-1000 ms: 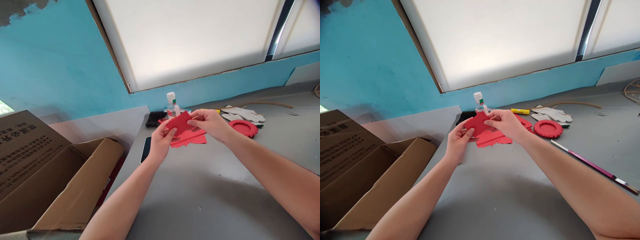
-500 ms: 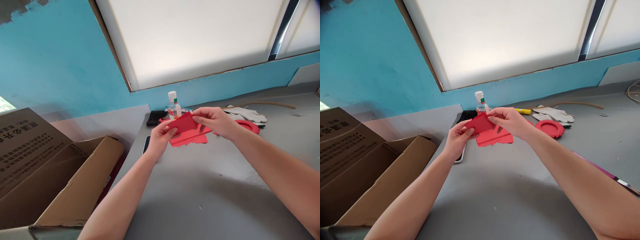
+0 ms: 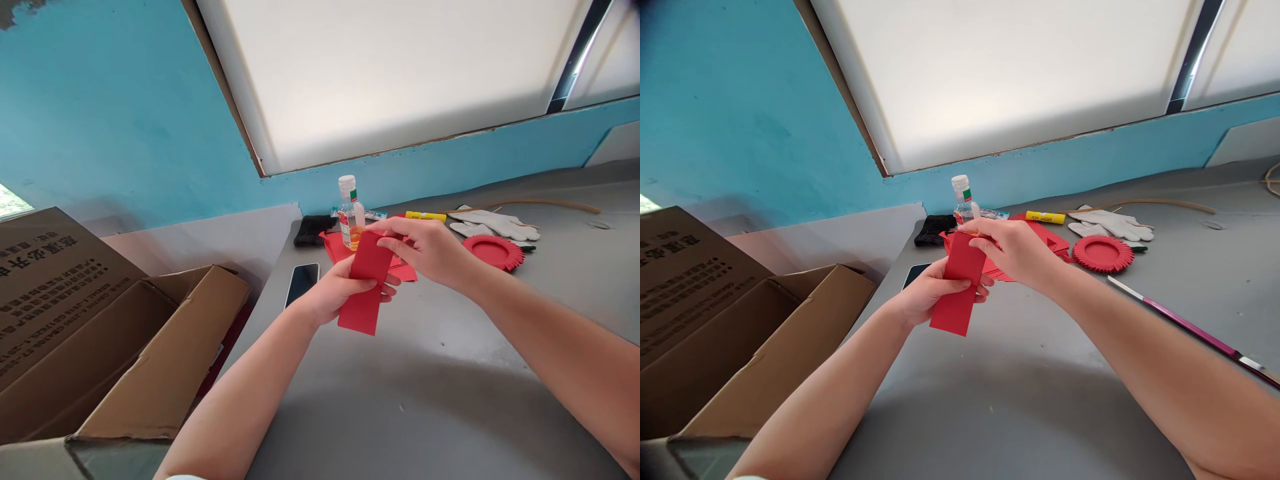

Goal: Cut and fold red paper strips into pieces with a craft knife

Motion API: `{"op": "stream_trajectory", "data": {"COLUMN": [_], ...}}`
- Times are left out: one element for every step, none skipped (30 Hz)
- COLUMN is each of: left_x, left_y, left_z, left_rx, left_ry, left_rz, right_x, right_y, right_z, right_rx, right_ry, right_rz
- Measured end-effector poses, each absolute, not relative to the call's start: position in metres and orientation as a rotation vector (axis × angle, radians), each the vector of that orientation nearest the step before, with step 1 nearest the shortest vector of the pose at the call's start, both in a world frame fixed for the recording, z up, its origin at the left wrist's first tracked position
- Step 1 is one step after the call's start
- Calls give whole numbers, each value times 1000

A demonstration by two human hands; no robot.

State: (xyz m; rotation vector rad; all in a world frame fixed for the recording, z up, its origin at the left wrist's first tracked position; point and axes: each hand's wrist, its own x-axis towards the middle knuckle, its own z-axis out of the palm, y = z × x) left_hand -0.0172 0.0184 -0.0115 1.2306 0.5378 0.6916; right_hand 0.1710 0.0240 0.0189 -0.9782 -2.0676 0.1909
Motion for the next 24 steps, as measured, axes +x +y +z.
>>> {"op": "stream_trajectory", "data": {"left_x": [-16,-16,-15,-15,-15,-15,-15,-15,-15,-15,-15,-15,-15,-15,-15,-15,-15,-15,-15,-14,-14,-14,-14,-14], "left_y": [18,18,18,18,18,17,17,16,15,15,14,14,13,13,13,13,13,12,12,12,12,11,11,11], "left_z": [-12,-12,-12,-12,-11,-11,-10,-10,-9,-8,-8,-7,-7,-6,-6,-5,-5,-5,-4,-4,-4,-4,-3,-3], "left_rx": [1208,1194,1191,1195,1202,1210,1217,1222,1226,1230,1236,1243,1249,1253,1255,1256,1256,1256,1255,1254,1252,1250,1248,1247], "left_ry": [525,516,512,513,514,513,508,500,491,487,490,500,511,522,529,532,531,530,530,532,537,543,549,555], "left_rz": [706,722,734,741,738,728,714,704,699,697,697,699,698,696,694,693,693,693,693,695,697,701,703,705], "right_x": [171,171,171,171,171,171,171,171,172,172,172,173,173,174,174,175,175,176,176,177,177,177,178,178], "right_y": [24,25,25,25,25,25,25,24,24,24,24,24,23,23,23,23,24,24,24,24,24,24,24,23], "right_z": [18,18,18,18,18,18,18,19,20,21,22,23,24,25,25,26,26,26,26,26,26,26,27,27], "right_rx": [-973,-970,-967,-969,-974,-982,-990,-998,-1006,-1016,-1024,-1028,-1028,-1025,-1019,-1010,-1001,-994,-988,-983,-977,-974,-971,-970], "right_ry": [-2076,-2088,-2096,-2092,-2074,-2042,-2006,-1971,-1941,-1916,-1897,-1884,-1873,-1867,-1862,-1856,-1853,-1851,-1849,-1848,-1847,-1847,-1845,-1845], "right_rz": [167,150,151,179,231,295,366,434,497,556,609,654,687,710,729,742,755,770,784,793,797,799,799,798]}}
